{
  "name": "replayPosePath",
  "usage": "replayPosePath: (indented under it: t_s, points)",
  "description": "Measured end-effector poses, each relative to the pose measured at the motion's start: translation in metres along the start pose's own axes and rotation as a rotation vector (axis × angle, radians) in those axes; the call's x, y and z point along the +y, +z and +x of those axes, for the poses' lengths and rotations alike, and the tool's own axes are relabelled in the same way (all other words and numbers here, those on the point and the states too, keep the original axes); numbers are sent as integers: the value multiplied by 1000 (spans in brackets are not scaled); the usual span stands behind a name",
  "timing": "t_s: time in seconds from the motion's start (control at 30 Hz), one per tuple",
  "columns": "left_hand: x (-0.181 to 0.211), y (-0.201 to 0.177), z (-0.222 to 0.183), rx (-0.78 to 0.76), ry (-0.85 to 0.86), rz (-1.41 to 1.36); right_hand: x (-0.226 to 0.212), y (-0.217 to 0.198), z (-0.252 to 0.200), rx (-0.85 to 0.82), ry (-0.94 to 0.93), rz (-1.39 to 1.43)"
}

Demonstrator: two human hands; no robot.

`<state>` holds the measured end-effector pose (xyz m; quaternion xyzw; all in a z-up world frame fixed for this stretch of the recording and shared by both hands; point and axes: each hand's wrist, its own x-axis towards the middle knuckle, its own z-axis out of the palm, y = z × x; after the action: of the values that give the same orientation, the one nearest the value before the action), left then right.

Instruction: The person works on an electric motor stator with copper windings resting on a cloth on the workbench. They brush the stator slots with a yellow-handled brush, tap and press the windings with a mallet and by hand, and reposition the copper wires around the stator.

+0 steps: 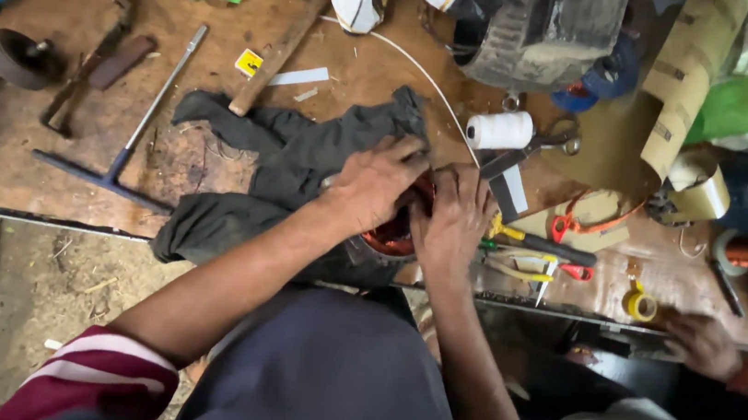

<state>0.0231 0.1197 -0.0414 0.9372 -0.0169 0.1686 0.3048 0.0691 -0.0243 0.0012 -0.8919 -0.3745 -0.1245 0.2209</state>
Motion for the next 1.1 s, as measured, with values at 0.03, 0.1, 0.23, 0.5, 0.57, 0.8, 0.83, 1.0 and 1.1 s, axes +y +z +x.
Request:
replayPosePath:
  t_s: [0.03,0.1,0.23,0.5,0.57,0.8,0.83,1.0,1.1]
  points:
    - [-1,2,-1,25,8,22,3,1,-1,-1,-19,4]
    - [0,4,-2,48,19,40,9,6,-6,-2,-32,4]
    - [-4,5,-7,128,-6,-130,13,12,-6,43,-32,140]
    - [-16,17,-15,198,87,-176,21,22,-3,50,-81,278]
    - [-13,15,-15,219,110,-180,24,24,-2,24,-102,265]
    - [-14,19,-14,239,84,-147,6,2,1,10,-116,161]
    - [-10,19,-16,251,74,-136,0,-4,1,17,-114,126]
    - [-3,11,-16,223,36,-88,-5,-3,-3,33,-105,30]
    - [-6,8,-9,191,0,-152,6,9,-2,51,-110,29]
